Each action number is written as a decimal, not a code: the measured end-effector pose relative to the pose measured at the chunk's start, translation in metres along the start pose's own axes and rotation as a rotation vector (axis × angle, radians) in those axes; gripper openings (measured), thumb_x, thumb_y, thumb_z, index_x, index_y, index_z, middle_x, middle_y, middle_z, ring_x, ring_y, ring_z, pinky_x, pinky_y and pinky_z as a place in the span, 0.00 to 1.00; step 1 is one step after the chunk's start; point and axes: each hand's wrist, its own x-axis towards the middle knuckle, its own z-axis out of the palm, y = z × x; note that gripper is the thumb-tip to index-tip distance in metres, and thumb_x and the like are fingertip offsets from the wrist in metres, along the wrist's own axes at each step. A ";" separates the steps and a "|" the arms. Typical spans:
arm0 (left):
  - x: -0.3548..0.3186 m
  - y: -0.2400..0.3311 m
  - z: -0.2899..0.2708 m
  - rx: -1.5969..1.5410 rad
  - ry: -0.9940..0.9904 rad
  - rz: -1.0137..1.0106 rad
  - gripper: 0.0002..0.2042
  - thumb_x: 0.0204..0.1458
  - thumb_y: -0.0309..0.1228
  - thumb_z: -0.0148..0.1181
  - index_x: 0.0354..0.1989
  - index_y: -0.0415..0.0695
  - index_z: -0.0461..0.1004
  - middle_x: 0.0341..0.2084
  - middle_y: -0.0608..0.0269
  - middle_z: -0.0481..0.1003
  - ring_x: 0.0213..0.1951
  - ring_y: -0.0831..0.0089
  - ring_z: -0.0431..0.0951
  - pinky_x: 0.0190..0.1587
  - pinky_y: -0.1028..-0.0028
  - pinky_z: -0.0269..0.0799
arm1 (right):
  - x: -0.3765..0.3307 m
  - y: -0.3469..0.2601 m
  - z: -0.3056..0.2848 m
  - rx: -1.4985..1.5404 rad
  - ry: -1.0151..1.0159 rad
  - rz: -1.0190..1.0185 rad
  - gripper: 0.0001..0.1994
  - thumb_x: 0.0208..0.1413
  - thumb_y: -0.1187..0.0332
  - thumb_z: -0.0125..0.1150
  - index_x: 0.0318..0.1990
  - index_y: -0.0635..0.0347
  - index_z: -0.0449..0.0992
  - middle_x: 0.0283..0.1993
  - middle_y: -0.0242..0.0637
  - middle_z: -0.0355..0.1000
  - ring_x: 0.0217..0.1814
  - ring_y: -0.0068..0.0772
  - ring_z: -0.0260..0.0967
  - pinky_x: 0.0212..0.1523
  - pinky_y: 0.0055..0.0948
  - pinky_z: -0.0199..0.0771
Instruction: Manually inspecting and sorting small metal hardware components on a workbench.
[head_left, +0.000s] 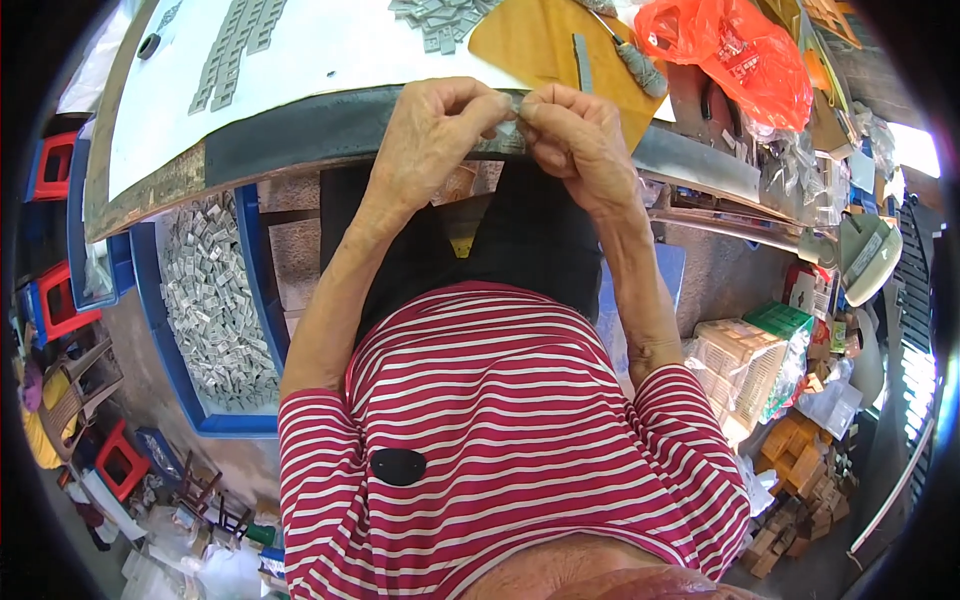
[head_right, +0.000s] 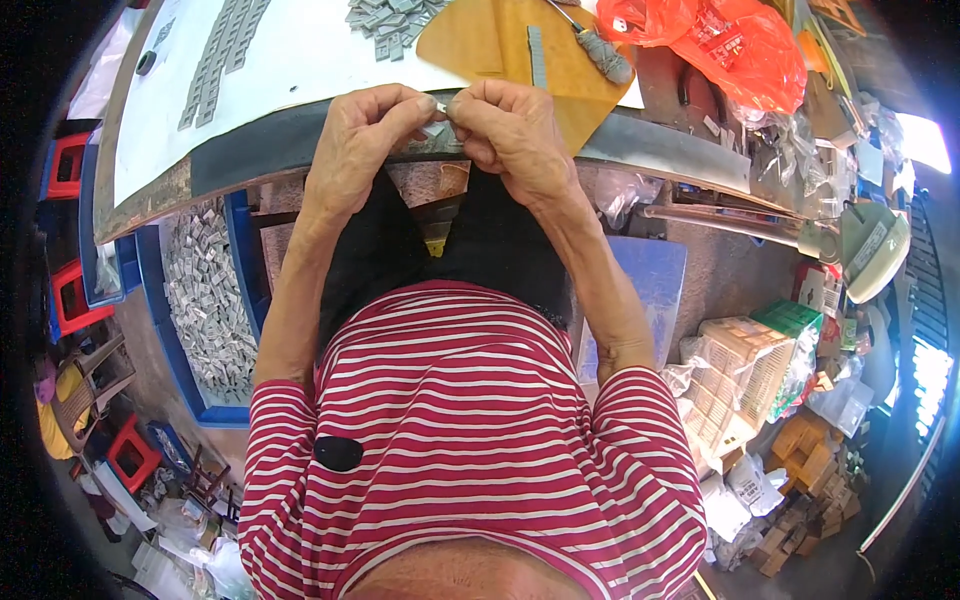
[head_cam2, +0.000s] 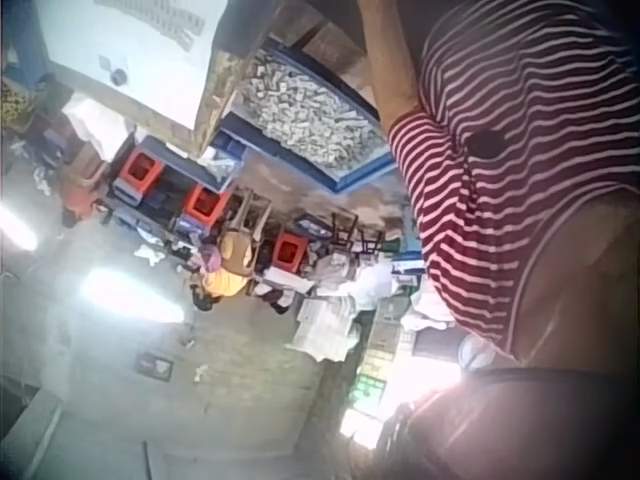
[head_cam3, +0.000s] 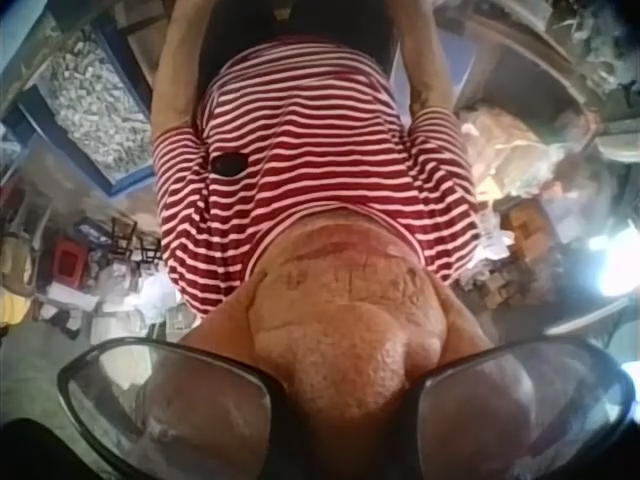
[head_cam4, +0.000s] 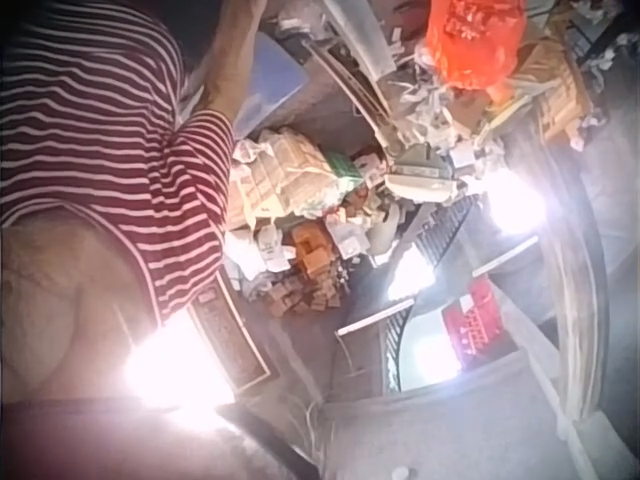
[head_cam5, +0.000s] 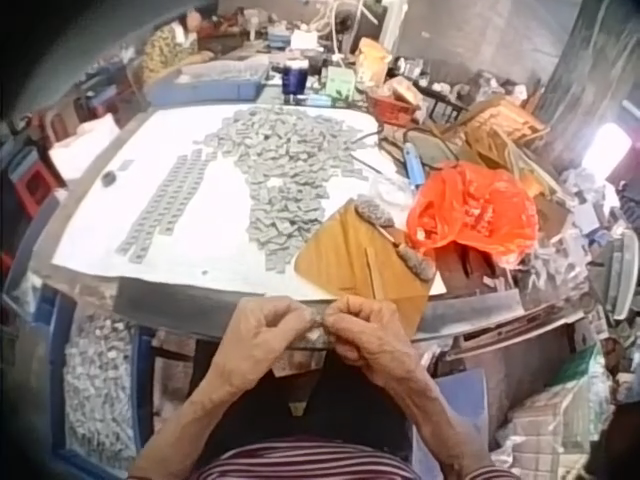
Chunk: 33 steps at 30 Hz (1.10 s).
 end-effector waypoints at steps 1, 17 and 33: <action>-0.003 0.001 0.000 -0.050 0.007 -0.022 0.10 0.50 0.33 0.53 0.28 0.37 0.74 0.21 0.70 0.71 0.23 0.84 0.63 0.29 0.84 0.59 | -0.001 -0.001 0.001 0.051 0.002 0.021 0.05 0.47 0.72 0.55 0.25 0.63 0.69 0.18 0.30 0.63 0.13 0.12 0.52 0.11 0.13 0.44; -0.014 -0.010 0.003 -0.149 -0.005 -0.036 0.10 0.49 0.30 0.54 0.33 0.36 0.75 0.21 0.69 0.71 0.25 0.85 0.67 0.27 0.85 0.63 | -0.010 0.015 0.008 -0.357 0.124 -0.230 0.04 0.48 0.76 0.52 0.25 0.65 0.67 0.18 0.28 0.63 0.15 0.13 0.56 0.14 0.15 0.52; -0.015 -0.007 0.004 -0.379 -0.065 -0.099 0.08 0.47 0.31 0.58 0.26 0.37 0.73 0.17 0.72 0.67 0.20 0.88 0.62 0.21 0.86 0.58 | -0.010 0.017 -0.010 -1.432 -0.070 -1.258 0.14 0.35 0.78 0.58 0.34 0.64 0.67 0.29 0.38 0.62 0.25 0.34 0.66 0.23 0.27 0.67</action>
